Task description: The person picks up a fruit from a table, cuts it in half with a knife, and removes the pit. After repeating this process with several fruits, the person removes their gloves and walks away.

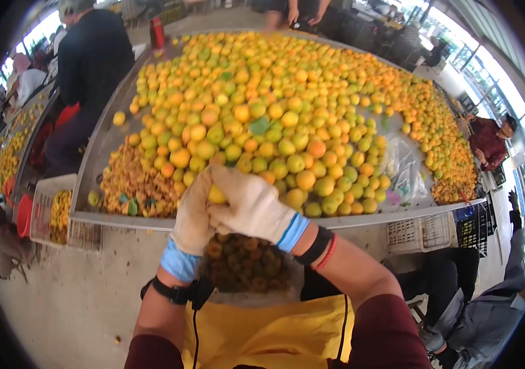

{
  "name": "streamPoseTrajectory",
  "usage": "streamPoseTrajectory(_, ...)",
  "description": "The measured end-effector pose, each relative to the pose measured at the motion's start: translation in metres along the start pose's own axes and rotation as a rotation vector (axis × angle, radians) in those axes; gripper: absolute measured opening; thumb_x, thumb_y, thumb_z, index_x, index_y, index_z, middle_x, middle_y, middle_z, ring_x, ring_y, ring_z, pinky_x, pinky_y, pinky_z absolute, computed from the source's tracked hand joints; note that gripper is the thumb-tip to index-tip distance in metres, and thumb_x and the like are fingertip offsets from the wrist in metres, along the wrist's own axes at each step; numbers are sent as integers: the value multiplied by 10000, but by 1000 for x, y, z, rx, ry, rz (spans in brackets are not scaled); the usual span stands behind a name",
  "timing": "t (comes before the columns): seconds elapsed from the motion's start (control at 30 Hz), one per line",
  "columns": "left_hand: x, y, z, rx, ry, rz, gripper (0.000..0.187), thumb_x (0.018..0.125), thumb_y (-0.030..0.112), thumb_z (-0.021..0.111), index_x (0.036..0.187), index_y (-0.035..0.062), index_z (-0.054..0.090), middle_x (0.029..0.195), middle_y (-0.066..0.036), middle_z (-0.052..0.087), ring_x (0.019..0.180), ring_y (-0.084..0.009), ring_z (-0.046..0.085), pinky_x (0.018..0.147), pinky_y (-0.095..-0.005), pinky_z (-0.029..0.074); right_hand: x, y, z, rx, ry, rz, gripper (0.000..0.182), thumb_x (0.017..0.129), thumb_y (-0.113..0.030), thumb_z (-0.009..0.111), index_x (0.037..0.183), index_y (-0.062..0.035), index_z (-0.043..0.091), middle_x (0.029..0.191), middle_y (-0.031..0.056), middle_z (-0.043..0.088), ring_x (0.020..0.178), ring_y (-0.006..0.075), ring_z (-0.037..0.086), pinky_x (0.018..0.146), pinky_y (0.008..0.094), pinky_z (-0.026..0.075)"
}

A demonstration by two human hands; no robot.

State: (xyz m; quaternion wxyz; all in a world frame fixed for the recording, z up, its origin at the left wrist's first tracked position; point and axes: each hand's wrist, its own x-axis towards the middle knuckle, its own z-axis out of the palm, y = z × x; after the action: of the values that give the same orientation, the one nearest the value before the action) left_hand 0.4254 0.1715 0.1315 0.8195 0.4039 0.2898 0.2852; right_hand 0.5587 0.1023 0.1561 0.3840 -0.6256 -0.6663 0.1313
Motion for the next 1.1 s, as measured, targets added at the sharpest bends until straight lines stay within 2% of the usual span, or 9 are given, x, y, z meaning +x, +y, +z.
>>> streamPoseTrajectory(0.07, 20, -8, -22, -448, -41, -168, 293, 1089, 370, 490, 1108, 93, 585, 911, -35, 652, 611, -154, 623, 458, -297, 512, -4, -1, 4, -159, 20, -149, 299, 817, -98, 727, 1108, -71, 663, 881, 133, 684, 776, 354, 707, 656, 396, 576)
streamPoseTrajectory(0.1, 35, -27, -48, -89, -68, 83, 272, 1071, 341, 512, 1111, 81, 583, 950, -45, 660, 631, -153, 617, 472, -310, 522, -8, 3, 18, -5, -17, -333, 222, 853, -92, 720, 1071, -96, 684, 909, 121, 672, 752, 348, 691, 647, 396, 572)
streamPoseTrajectory(0.17, 42, -25, -54, 290, -87, 320, 256, 1053, 312, 535, 1115, 68, 581, 989, -54, 667, 650, -152, 611, 485, -323, 532, -14, -2, 32, 114, -68, -228, 221, 894, -14, 676, 1113, -46, 674, 1028, 135, 691, 818, 271, 715, 734, 356, 582)
streamPoseTrajectory(0.23, 33, 1, -21, -480, 145, -4, 259, 1024, 278, 544, 1110, 36, 576, 1026, -80, 671, 622, -146, 571, 506, -339, 544, -14, 1, 19, 569, -56, 46, 258, 938, 31, 631, 1194, 2, 637, 1116, 152, 699, 959, 209, 710, 842, 326, 578)
streamPoseTrajectory(0.43, 25, 0, -35, -337, -51, 14, 689, 1088, 569, 386, 1264, -47, 640, 914, -68, 685, 570, -97, 442, 526, -276, 441, -25, 34, 2, 706, 221, 496, 296, 1082, -213, 523, 1296, -19, 586, 1167, 119, 712, 960, 159, 715, 772, 272, 596)
streamPoseTrajectory(0.77, 19, -14, -31, -197, -105, 88, 648, 1102, 506, 370, 1319, -59, 600, 965, -154, 705, 634, -158, 627, 608, -361, 620, -17, 62, -9, 1014, 277, 452, 381, 1105, -269, 507, 1338, 22, 583, 1130, 113, 696, 975, 194, 694, 775, 318, 620)
streamPoseTrajectory(0.9, 19, -13, -33, -287, -55, 106, 626, 1107, 472, 366, 1303, -84, 573, 1074, -212, 690, 757, -276, 702, 750, -453, 647, -36, 53, -24, 1001, -10, 514, 381, 1115, -282, 481, 1324, 12, 602, 1151, 133, 696, 983, 194, 697, 801, 322, 621)
streamPoseTrajectory(1.03, 25, -19, -50, -359, -135, 68, 541, 1115, 377, 350, 1270, -93, 566, 1110, -229, 684, 855, -308, 737, 829, -516, 646, -58, 44, -16, 608, 141, 18, 368, 1107, -244, 477, 1303, 20, 645, 1186, 91, 748, 1099, 163, 686, 1009, 294, 507)
streamPoseTrajectory(1.1, 23, -24, -50, -342, -135, 69, 537, 1112, 376, 360, 1278, -93, 562, 1137, -238, 675, 885, -327, 741, 849, -530, 641, -47, 46, -32, 333, 106, 345, 314, 1014, -230, 607, 1239, -23, 676, 1166, 142, 745, 1054, 204, 718, 902, 358, 564)
